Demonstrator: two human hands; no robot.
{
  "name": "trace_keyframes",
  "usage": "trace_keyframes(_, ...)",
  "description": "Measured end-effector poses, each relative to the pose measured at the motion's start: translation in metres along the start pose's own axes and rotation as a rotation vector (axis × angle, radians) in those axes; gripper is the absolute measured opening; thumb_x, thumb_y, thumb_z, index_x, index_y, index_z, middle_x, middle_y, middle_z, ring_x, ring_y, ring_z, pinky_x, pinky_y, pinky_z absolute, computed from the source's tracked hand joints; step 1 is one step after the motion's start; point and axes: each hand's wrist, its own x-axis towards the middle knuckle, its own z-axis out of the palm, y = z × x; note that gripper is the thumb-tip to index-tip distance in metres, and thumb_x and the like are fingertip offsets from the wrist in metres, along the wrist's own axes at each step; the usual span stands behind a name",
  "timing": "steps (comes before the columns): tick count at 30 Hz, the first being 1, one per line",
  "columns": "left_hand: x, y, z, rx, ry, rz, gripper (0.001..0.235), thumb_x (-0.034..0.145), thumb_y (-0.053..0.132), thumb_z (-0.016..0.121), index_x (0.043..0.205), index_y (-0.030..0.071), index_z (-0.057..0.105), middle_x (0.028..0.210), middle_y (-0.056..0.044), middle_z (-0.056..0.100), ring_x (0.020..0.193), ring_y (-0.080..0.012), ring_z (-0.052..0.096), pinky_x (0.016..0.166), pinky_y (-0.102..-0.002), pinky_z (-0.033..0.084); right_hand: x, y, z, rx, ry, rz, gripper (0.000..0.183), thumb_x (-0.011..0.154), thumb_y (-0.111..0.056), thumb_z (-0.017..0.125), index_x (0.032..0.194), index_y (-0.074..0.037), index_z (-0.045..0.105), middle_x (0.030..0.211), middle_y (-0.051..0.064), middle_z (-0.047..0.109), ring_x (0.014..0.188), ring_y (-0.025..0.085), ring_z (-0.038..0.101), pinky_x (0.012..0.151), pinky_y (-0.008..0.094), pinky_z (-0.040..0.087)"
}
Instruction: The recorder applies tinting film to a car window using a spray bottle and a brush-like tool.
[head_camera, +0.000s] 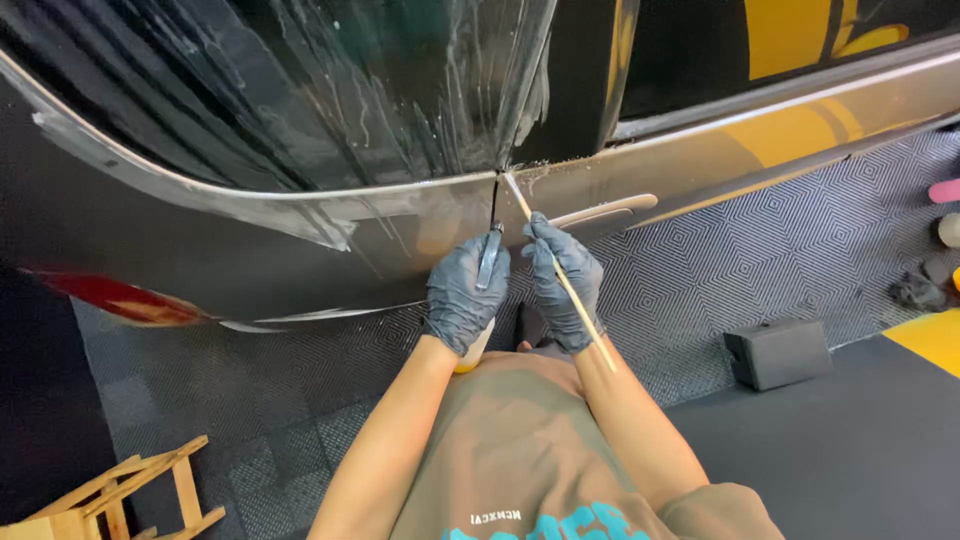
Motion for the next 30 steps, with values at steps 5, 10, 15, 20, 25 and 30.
trace_keyframes(5,-0.001,0.008,-0.006,-0.035,0.061,0.016,0.023,0.093,0.033,0.065,0.089,0.01,0.069,0.081,-0.019,0.07,0.078,-0.0418,0.069,0.069,-0.05,0.054,0.004,0.006,-0.005,0.105,0.121,0.304,0.027,0.103,-0.013,0.064,0.125,0.001,0.072,0.105,0.008,0.077,0.087,0.008,0.069,0.083,0.023,0.058)
trace_keyframes(10,-0.001,0.012,-0.004,-0.037,0.006,0.007,0.022,0.095,0.032,0.064,0.094,0.011,0.069,0.084,-0.018,0.071,0.081,-0.0417,0.069,0.07,-0.05,0.054,0.008,0.006,-0.016,0.086,0.079,0.27,0.027,0.102,-0.011,0.065,0.124,0.002,0.072,0.103,0.01,0.077,0.087,0.009,0.069,0.082,0.023,0.057)
trace_keyframes(15,0.002,0.015,0.0,-0.054,-0.017,-0.033,0.022,0.094,0.033,0.064,0.099,0.013,0.071,0.086,-0.017,0.072,0.083,-0.0408,0.069,0.071,-0.049,0.055,0.005,0.008,-0.014,0.05,0.019,0.186,0.028,0.101,-0.01,0.062,0.125,0.003,0.069,0.105,0.008,0.076,0.086,0.01,0.071,0.08,0.023,0.057)
trace_keyframes(20,-0.001,0.022,0.001,-0.104,0.016,-0.008,0.023,0.091,0.032,0.066,0.102,0.013,0.071,0.084,-0.017,0.072,0.08,-0.0389,0.071,0.071,-0.047,0.056,0.012,0.022,-0.03,0.043,0.183,0.222,0.023,0.107,-0.013,0.062,0.12,0.002,0.072,0.097,0.007,0.075,0.082,0.011,0.07,0.078,0.024,0.057)
trace_keyframes(25,0.0,0.023,0.004,-0.094,-0.056,-0.021,0.022,0.094,0.032,0.066,0.1,0.012,0.071,0.085,-0.017,0.072,0.082,-0.0402,0.07,0.071,-0.047,0.056,0.006,0.032,-0.035,0.098,0.134,0.26,0.027,0.104,-0.012,0.063,0.124,0.004,0.071,0.103,0.009,0.076,0.084,0.012,0.069,0.077,0.024,0.055)
trace_keyframes(30,0.008,0.02,0.01,-0.053,-0.057,-0.021,0.021,0.094,0.032,0.064,0.1,0.013,0.071,0.086,-0.018,0.072,0.083,-0.0417,0.069,0.072,-0.049,0.055,0.003,0.027,-0.033,0.137,0.053,0.183,0.027,0.104,-0.012,0.063,0.123,0.005,0.069,0.112,0.01,0.074,0.087,0.013,0.071,0.08,0.026,0.059)
